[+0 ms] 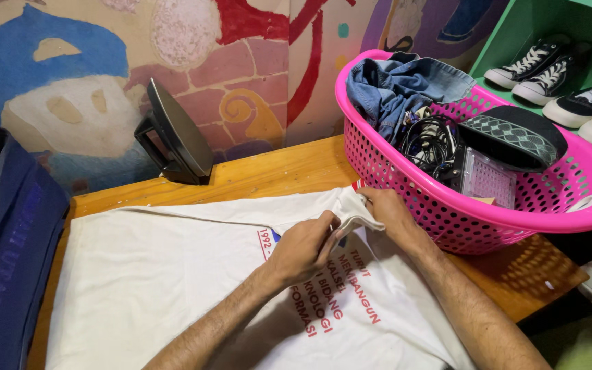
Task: The person smooths a white t-shirt by hand, uses an iron to press different sections of the shirt, and then folds it into a neat square before placing it on the table.
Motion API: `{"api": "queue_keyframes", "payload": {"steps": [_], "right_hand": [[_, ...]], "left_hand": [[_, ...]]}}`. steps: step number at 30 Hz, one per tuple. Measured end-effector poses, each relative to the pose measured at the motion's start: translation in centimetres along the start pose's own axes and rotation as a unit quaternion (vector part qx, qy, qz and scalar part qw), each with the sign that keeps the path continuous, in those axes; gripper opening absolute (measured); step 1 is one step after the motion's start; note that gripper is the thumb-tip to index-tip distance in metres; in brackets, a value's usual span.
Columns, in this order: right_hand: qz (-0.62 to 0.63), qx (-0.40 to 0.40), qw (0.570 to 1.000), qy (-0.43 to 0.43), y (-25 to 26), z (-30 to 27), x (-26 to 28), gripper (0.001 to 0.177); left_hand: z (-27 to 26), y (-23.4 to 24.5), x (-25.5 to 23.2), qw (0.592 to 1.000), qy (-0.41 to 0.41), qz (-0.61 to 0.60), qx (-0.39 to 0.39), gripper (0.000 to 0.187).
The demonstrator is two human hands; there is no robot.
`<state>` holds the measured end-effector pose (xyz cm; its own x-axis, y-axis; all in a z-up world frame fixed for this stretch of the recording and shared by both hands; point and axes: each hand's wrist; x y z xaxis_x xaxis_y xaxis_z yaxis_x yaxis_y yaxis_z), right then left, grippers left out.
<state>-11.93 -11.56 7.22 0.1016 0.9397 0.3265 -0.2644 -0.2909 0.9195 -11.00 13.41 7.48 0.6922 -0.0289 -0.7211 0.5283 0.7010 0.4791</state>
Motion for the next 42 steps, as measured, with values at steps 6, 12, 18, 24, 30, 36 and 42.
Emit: {"api": "queue_keyframes", "payload": {"steps": [6, 12, 18, 24, 30, 36, 42], "right_hand": [[0.068, 0.009, 0.997, -0.038, -0.5, 0.2, -2.3, 0.041], [0.096, 0.051, 0.983, -0.147, -1.0, 0.1, -2.1, 0.030], [-0.133, -0.083, 0.986, -0.057, -1.8, 2.3, 0.1, 0.032], [-0.248, -0.032, 0.966, -0.059, -6.9, 7.3, -2.2, 0.016], [-0.316, -0.016, 0.948, -0.039, -9.3, 8.1, -5.1, 0.010], [-0.406, -0.063, 0.911, 0.034, -8.6, 6.3, -5.3, 0.011], [-0.379, -0.109, 0.917, 0.056, -6.5, 5.2, -3.1, 0.022]], "left_hand": [[-0.2, 0.3, -2.2, 0.987, 0.021, -0.025, 0.159, 0.024], [-0.4, -0.4, -0.9, 0.941, 0.083, -0.091, 0.317, 0.025], [3.0, 1.1, 6.5, 0.998, 0.003, 0.068, -0.012, 0.020], [5.6, 1.1, 12.6, 0.953, -0.010, 0.262, -0.152, 0.026], [6.4, 2.0, 14.0, 0.972, 0.119, 0.198, -0.037, 0.023], [6.4, 2.7, 14.4, 0.969, 0.154, 0.179, -0.072, 0.023], [5.8, 2.8, 13.5, 0.973, 0.066, 0.209, -0.069, 0.022]]}}
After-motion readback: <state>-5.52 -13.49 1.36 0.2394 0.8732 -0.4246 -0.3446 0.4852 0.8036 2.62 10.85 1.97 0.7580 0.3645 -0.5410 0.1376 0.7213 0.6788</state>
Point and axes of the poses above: each hand's wrist, its own z-axis towards the middle knuckle, its own y-axis out of the back of the hand, x = y × z, and after that the axes turned 11 degrees about -z, right-handed
